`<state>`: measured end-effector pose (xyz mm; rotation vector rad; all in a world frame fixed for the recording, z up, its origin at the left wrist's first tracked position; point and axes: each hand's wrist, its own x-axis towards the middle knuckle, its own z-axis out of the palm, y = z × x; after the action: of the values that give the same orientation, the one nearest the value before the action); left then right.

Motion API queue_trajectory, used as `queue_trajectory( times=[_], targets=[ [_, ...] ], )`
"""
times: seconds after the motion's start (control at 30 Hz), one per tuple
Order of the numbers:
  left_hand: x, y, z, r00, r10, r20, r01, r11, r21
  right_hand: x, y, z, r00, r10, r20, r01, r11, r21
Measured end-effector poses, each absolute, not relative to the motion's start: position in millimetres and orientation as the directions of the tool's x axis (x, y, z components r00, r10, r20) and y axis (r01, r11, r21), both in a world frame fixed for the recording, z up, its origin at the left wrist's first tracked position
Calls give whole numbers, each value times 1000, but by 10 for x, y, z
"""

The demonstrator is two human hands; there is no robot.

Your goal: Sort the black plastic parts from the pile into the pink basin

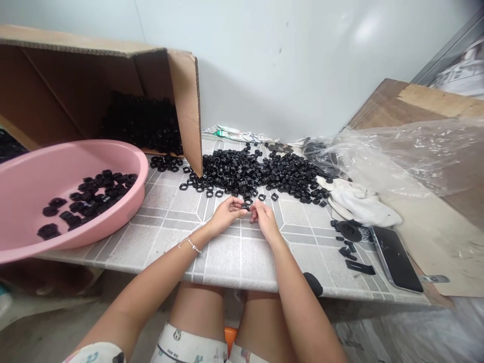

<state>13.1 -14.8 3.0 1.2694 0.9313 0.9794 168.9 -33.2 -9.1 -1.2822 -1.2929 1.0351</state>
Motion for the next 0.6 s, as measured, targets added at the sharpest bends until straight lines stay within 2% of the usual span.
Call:
queue_trajectory(
  times=[0.1, 0.2, 0.3, 0.4, 0.47, 0.6],
  targets=[
    [116, -139, 22, 332, 943, -22, -82, 52, 995, 1715, -334, -80, -60, 985, 163, 123, 169, -978],
    [106, -144, 11, 322, 946, 28, -67, -7, 998, 1686, -361, -99, -52, 963, 263, 282, 267, -921],
    [98, -167, 9, 323, 920, 222, 51, -252, 967, 1628, -386, -128, -19, 961, 277, 410, 260, -874],
    [89, -189, 9, 387, 840, 379, 145, -462, 875, 1592, -389, -147, -29, 974, 225, 364, 220, -905],
    [85, -192, 7, 389, 849, 356, 132, -434, 891, 1591, -385, -152, -5, 974, 226, 326, 215, -921],
    [76, -171, 26, 368, 916, 157, 140, -222, 965, 1610, -399, -145, 36, 955, 294, 374, 260, -890]
  ],
)
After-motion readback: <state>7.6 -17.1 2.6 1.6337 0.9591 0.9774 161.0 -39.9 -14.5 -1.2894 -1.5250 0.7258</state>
